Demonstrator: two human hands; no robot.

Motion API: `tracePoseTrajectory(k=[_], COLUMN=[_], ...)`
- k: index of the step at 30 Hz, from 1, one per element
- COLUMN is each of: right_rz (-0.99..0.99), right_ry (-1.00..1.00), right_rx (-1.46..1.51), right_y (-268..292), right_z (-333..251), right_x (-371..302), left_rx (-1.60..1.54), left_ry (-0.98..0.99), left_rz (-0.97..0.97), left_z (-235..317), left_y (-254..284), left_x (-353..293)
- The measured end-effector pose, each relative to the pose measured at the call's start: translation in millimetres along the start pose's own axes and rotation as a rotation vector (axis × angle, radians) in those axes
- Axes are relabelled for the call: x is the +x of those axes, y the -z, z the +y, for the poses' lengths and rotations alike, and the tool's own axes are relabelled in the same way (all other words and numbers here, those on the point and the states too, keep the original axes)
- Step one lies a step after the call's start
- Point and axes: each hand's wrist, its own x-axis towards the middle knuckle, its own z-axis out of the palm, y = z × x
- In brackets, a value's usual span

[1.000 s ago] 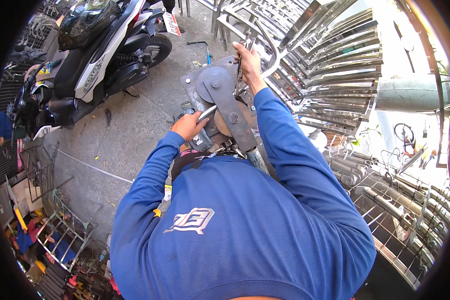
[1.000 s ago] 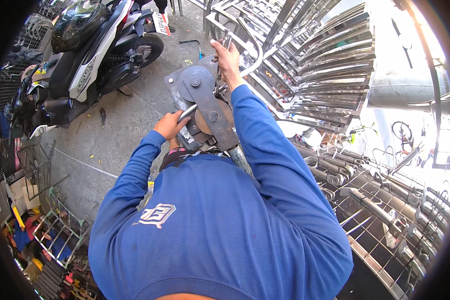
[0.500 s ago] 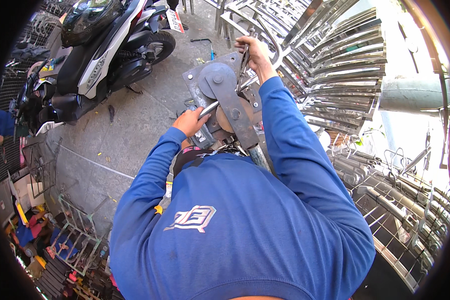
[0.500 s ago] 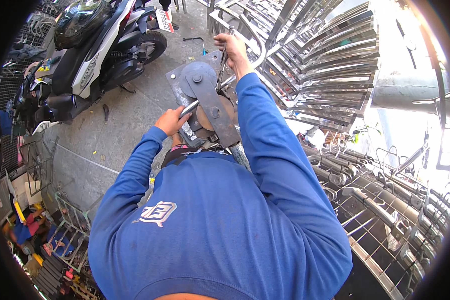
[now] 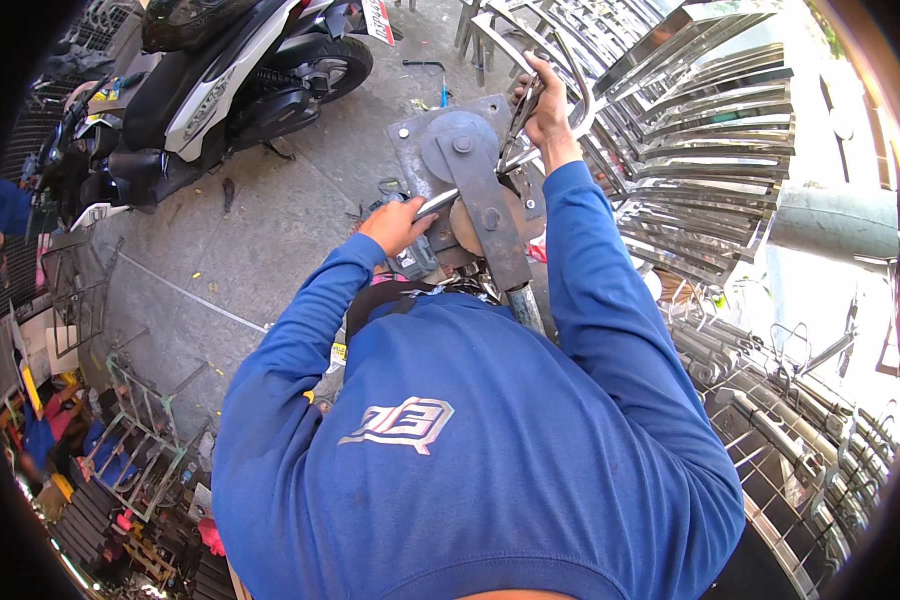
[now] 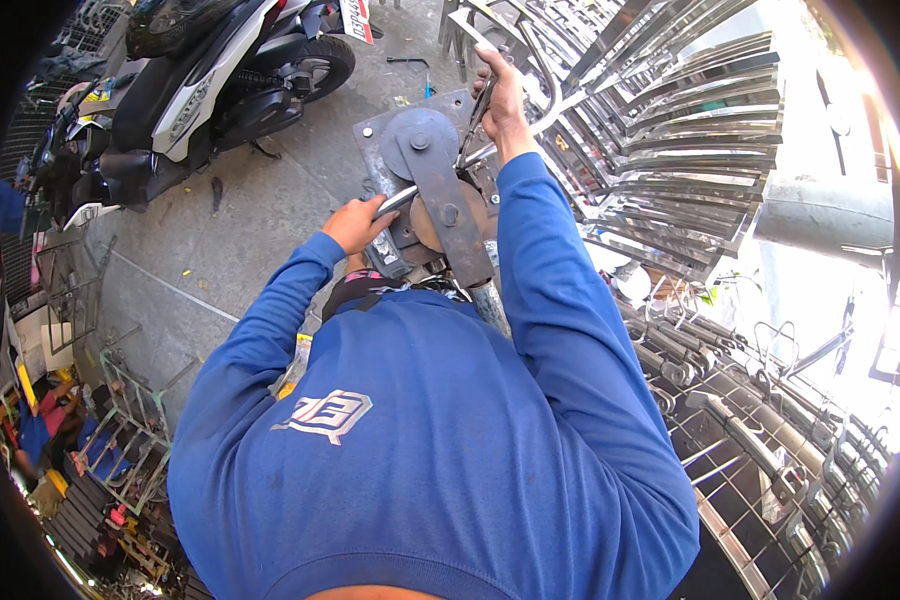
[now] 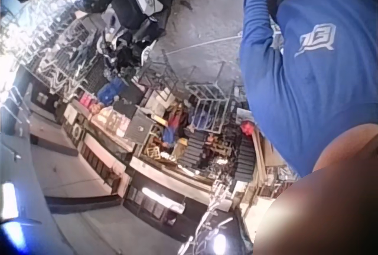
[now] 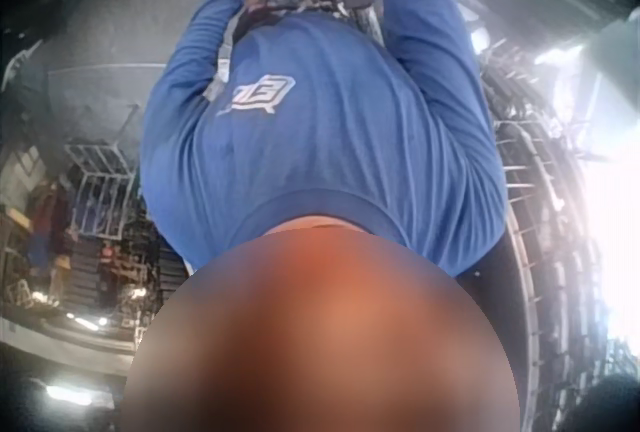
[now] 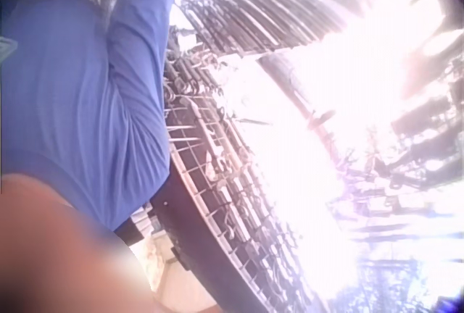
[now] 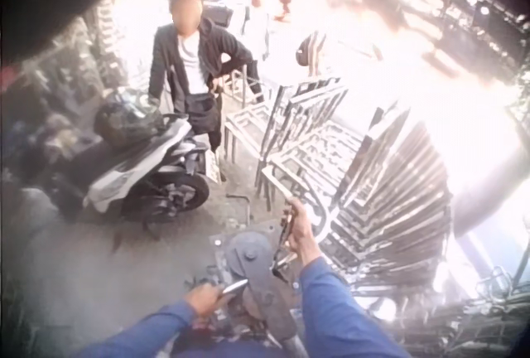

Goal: The person measures a long metal rod with a tape measure, marks it, and uses a manual metal bending machine to bend the rod into a curved shape. The person repeatedly positions the rod in the bender and applies force to achieve the desired bend.

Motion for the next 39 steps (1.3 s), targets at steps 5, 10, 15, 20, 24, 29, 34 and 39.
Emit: tracePoseTrajectory(k=[5, 10, 15, 20, 24, 29, 34, 39], right_rz=[0.111, 0.187, 0.143, -0.028, -0.009, -0.054, -0.010, 0.020], right_ry=[0.107, 0.104, 0.080, -0.025, -0.049, 0.008, 0.016, -0.001], right_rx=[-0.080, -0.100, -0.083, 0.001, -0.005, -0.054, -0.077, -0.051], right_y=[-4.3, -10.8, -8.1, 6.9, 9.1, 2.2, 1.5, 5.2], right_z=[9.3, 10.5, 9.0, 2.9, 2.8, 9.4, 10.5, 11.9], right_x=[2.4, 6.7, 8.4, 4.3, 1.9, 0.1, 2.8, 6.6], left_rx=[-0.017, 0.001, -0.006, 0.007, 0.012, 0.015, -0.017, -0.070], left_ry=[-0.019, -0.021, -0.002, 0.005, -0.012, 0.001, 0.058, 0.037], left_rz=[-0.014, -0.011, 0.001, 0.001, 0.025, 0.013, -0.125, -0.090], left_z=[-2.6, -2.0, -0.6, -3.7, -5.3, -3.0, -1.7, 3.4], left_y=[-1.0, -0.6, -0.1, -2.7, -5.8, -4.4, 5.3, 7.4], left_x=[1.3, 1.0, 0.1, 1.0, 0.9, -1.0, 2.8, 1.7])
